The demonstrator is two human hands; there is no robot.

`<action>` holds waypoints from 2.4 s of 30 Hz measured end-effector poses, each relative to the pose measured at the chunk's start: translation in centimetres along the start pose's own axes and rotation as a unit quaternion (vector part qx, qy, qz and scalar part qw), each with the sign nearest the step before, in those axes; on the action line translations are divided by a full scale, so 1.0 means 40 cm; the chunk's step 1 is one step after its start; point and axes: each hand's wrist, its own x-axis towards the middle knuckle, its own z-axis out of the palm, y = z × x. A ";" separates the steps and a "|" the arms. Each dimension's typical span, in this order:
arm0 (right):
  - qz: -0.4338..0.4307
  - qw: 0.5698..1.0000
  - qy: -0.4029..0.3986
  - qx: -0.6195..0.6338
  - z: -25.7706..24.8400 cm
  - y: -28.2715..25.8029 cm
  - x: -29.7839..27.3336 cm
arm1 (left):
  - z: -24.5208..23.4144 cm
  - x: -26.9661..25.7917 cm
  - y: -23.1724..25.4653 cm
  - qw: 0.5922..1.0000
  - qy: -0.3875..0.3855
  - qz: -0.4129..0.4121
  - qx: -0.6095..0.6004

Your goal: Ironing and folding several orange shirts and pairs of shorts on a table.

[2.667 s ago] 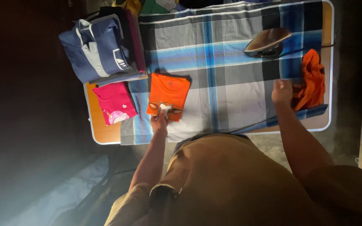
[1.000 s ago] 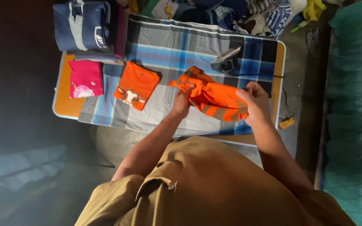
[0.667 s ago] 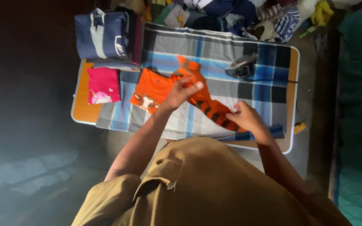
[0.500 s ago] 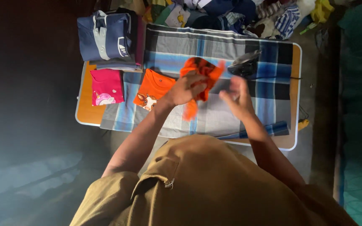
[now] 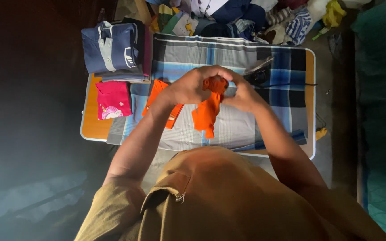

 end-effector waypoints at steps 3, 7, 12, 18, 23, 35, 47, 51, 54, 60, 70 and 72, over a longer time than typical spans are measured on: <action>0.131 0.987 -0.097 0.010 -0.053 -0.007 0.016 | -0.026 0.014 -0.004 0.999 -0.015 0.027 0.028; 0.186 0.974 -0.129 -0.004 -0.125 -0.072 0.041 | -0.057 0.026 -0.027 0.994 0.022 0.062 0.091; -0.043 0.993 -0.093 0.064 -0.215 -0.103 0.042 | -0.087 0.028 -0.027 0.980 0.126 0.055 0.147; 0.075 0.991 -0.042 -0.102 -0.285 -0.118 0.041 | -0.102 0.032 -0.110 0.919 0.236 0.114 0.294; 0.093 0.984 0.120 -0.093 -0.254 -0.059 0.023 | -0.118 0.040 -0.184 0.906 0.253 0.076 0.330; 0.015 0.933 0.247 -0.262 -0.136 0.057 -0.103 | 0.277 -0.093 -0.303 0.863 0.066 0.181 0.467; 0.390 0.874 -0.129 -0.258 -0.045 0.266 -0.348 | 0.407 -0.240 -0.485 0.940 -0.118 -0.117 0.297; 0.418 0.876 -0.123 -0.208 -0.210 0.109 -0.225 | 0.319 -0.153 -0.274 0.980 -0.113 -0.135 0.092; 0.330 0.892 -0.060 -0.304 -0.290 -0.013 -0.090 | 0.267 -0.111 -0.173 0.992 -0.018 -0.080 -0.095; 0.192 0.932 -0.015 -0.307 -0.164 0.121 0.178 | 0.281 -0.152 -0.358 0.967 0.215 -0.129 -0.041; 0.050 0.962 0.070 -0.258 0.196 0.356 0.043 | 0.387 -0.481 -0.890 0.846 0.411 -0.329 0.083; 0.106 0.954 0.016 -0.281 0.224 0.409 -0.079 | 0.335 -0.526 -0.906 0.799 0.436 -0.358 0.211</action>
